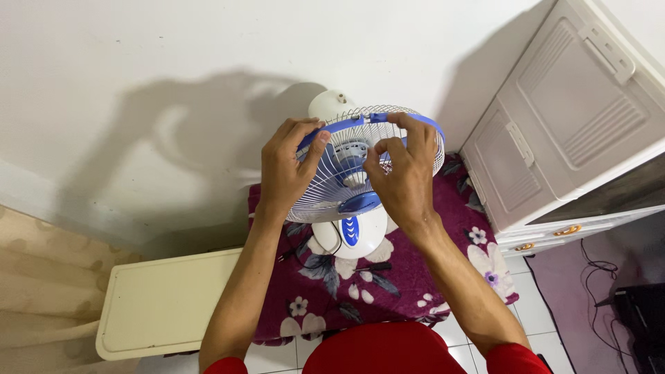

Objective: The person disassembles a table fan by removing the front grille, rear grille, fan blades, and motor housing components using a screwdriver. Parts are placed on a nearby surface as they are removed.

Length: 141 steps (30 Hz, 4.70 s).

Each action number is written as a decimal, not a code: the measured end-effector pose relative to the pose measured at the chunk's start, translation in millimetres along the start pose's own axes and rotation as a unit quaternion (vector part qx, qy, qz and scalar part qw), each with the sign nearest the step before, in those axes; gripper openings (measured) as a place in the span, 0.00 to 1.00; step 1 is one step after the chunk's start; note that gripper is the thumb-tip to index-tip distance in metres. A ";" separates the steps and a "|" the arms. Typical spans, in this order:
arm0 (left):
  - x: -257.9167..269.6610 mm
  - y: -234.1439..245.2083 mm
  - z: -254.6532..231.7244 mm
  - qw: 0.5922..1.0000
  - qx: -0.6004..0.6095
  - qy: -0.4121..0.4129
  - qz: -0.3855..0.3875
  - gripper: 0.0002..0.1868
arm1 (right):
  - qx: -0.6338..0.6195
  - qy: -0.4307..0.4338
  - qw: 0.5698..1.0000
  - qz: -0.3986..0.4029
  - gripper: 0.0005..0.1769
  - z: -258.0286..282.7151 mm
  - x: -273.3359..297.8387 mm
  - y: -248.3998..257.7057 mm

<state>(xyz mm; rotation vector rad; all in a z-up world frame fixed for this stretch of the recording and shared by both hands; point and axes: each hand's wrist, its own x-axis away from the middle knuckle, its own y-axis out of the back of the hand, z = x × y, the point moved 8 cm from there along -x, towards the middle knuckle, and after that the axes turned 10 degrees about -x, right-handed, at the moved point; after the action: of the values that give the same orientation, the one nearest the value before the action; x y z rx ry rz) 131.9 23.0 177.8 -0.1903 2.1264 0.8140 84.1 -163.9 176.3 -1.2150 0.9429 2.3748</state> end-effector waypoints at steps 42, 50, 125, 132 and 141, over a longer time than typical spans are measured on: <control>94.2 -6.7 -71.3 0.992 -0.021 0.058 0.106 0.32 | -0.247 -0.016 0.968 0.028 0.15 -16.5 93.3 82.1; 127.4 -16.7 -75.1 0.994 -0.024 0.028 0.107 0.27 | -0.134 -0.331 0.931 0.076 0.27 -179.3 154.6 96.6; 680.1 266.8 331.5 0.727 0.098 0.662 -0.155 0.44 | -0.313 -0.449 0.756 0.358 0.35 79.9 456.4 -472.2; 717.4 264.6 387.7 0.703 0.146 0.683 -0.139 0.44 | -0.300 -0.507 0.738 0.328 0.38 84.5 491.5 -509.1; 723.1 271.4 418.4 0.705 0.142 0.689 -0.088 0.43 | -0.289 -0.503 0.755 0.305 0.36 93.3 505.1 -515.6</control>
<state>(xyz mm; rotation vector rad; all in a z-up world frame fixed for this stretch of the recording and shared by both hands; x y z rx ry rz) -167.5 592.1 -420.5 -1.1021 3.4782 0.0723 6.1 267.4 -404.6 0.5068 0.2012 3.2821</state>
